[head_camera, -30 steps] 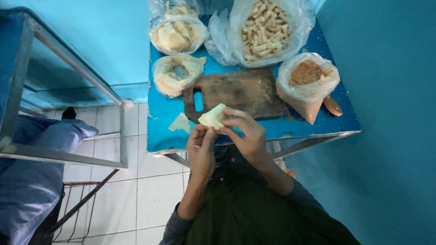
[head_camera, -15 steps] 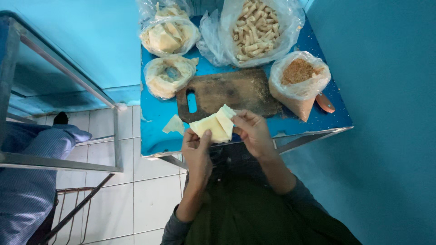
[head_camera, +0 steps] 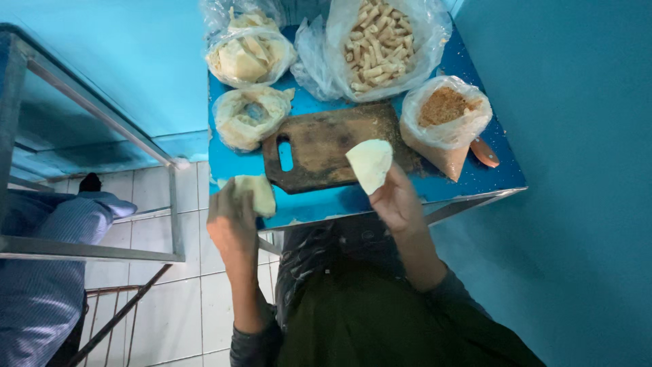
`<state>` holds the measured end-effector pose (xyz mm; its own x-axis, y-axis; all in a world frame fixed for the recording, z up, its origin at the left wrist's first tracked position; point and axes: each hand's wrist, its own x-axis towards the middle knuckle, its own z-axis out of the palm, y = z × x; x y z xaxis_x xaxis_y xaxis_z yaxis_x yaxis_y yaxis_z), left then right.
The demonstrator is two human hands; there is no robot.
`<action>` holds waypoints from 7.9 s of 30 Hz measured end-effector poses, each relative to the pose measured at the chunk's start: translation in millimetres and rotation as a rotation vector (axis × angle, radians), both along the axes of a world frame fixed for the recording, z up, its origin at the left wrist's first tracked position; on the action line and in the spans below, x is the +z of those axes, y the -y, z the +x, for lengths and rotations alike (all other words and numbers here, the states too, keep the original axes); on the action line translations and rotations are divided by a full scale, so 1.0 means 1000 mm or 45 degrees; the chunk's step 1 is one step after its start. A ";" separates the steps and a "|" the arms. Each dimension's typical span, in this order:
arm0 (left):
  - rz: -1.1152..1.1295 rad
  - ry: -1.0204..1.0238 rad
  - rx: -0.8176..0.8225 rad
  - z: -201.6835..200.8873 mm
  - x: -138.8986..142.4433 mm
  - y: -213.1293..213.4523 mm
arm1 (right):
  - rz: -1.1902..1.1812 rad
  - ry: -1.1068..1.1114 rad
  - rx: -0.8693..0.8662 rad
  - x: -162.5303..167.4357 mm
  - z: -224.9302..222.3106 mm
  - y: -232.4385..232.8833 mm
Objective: The person folds small square dough wrappers into triangular pastries by hand on a wooden board, pressing the edges closed, and places the folded pieces with a pile of finished ones. They repeatedly take new dough pieces from bags on the table and continue folding one piece at a time.
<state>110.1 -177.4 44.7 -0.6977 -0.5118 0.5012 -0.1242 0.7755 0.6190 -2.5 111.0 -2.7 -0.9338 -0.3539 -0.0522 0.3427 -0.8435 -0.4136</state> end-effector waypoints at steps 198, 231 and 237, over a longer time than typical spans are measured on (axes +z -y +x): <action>-0.583 -0.113 -0.619 -0.063 -0.019 -0.094 | 1.989 -2.117 0.031 0.059 -0.182 0.200; -0.512 -0.018 -0.557 -0.065 -0.035 -0.100 | 2.382 -2.260 -0.591 0.064 -0.043 0.022; -0.427 -0.058 -0.616 -0.064 -0.029 -0.098 | 2.664 -2.554 -0.759 0.079 -0.057 0.024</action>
